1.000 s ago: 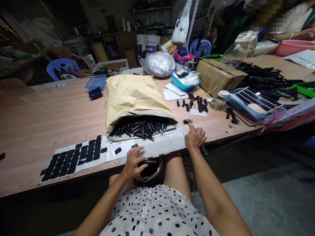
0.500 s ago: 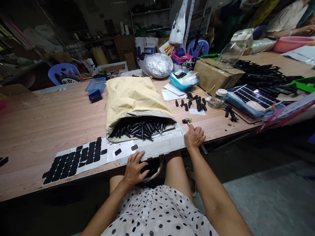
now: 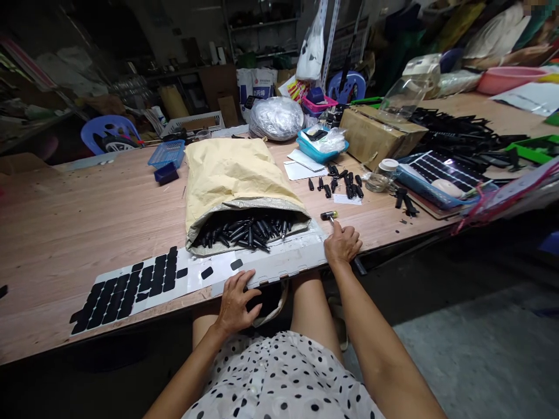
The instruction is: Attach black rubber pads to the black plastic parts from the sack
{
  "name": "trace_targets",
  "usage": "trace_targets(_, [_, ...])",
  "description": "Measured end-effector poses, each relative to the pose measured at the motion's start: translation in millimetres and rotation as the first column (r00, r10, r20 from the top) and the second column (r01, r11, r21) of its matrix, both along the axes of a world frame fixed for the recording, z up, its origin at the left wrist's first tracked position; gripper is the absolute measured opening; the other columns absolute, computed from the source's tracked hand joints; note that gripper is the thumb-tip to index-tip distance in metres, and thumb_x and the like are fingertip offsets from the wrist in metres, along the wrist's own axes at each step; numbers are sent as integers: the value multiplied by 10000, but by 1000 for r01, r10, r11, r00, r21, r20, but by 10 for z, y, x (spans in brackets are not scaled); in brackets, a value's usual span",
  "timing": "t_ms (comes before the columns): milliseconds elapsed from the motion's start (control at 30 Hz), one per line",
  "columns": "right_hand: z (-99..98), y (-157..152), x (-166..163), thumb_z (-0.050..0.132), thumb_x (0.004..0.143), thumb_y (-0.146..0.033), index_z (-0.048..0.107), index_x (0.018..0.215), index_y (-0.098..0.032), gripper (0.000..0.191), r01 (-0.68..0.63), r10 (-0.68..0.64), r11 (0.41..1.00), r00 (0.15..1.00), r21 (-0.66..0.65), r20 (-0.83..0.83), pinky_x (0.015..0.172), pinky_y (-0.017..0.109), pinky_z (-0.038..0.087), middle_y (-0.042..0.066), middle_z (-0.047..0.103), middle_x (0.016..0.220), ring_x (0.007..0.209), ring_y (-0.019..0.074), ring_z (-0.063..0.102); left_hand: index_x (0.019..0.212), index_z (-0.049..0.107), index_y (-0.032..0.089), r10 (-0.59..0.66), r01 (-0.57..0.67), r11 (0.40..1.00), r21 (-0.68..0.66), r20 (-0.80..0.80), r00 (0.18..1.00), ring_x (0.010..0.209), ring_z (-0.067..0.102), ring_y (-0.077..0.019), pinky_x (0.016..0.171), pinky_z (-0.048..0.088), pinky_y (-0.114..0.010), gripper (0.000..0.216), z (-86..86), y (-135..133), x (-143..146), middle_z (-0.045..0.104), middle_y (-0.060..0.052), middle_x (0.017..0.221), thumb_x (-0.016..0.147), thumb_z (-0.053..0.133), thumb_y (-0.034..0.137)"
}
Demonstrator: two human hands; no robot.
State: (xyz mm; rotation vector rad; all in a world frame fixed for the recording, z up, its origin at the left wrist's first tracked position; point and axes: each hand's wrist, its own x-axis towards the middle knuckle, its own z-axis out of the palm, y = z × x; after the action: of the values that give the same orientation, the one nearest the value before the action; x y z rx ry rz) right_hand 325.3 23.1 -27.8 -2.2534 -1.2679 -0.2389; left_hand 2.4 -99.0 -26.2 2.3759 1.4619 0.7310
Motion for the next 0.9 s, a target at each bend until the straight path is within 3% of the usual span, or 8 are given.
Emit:
trace_targets(100, [-1,6,-8,498,914,-156,766,1147,-221,360,1,-1,1000,1000,-14,1,708,357,258,149,577,1018,936,275,478,1037,751,268,210,-207,978,-37,192,959,1071,654,-282,963,534,-468,210,188,261,-65,753,-76,1112,840,682,289])
trace_targets(200, [13,7,-21,502,909,-153,766,1153,-219,365,-3,3,1000,1000,-24,-8,714,357,261,149,583,1024,942,277,489,1013,717,251,429,-431,901,-52,255,867,971,653,-247,897,540,-405,158,433,707,-181,743,-59,993,908,617,315])
trace_targets(300, [29,6,-40,503,904,-151,766,1152,-217,367,-1,1,1000,1000,-20,-13,716,364,268,154,588,1023,938,281,493,937,721,250,458,-459,888,-30,164,874,940,632,-250,886,520,-392,94,569,1116,-249,726,-53,952,881,662,297])
trace_targets(400, [43,5,-64,503,900,-146,769,1143,-216,368,3,-3,1000,1000,-13,-15,717,370,272,156,594,1014,936,281,492,907,739,260,425,-425,905,-20,34,905,940,613,-269,835,503,-386,75,535,1338,-244,712,-57,920,838,714,277])
trace_targets(633, [76,-4,-82,507,904,-142,765,1164,-204,371,-2,1,999,1000,-38,-24,721,375,283,172,589,1044,951,287,480,901,774,270,420,-420,907,27,-97,902,982,615,-291,822,491,-395,86,365,1432,-176,700,-71,916,830,727,252])
trace_targets(767, [67,-4,-66,530,914,-169,755,1178,-221,350,8,-9,998,1000,-63,-18,728,356,278,148,574,1043,945,272,478,853,790,250,482,-487,873,-12,-126,867,985,627,-291,859,493,-399,64,432,1411,-156,708,-73,909,827,731,250])
trace_targets(900, [53,1,-54,519,923,-181,750,1170,-218,341,11,-11,998,1000,-58,15,721,353,265,142,572,1026,951,271,473,841,799,247,552,-553,833,1,-41,833,919,630,-269,852,493,-394,71,518,1269,-224,716,-56,867,829,732,270])
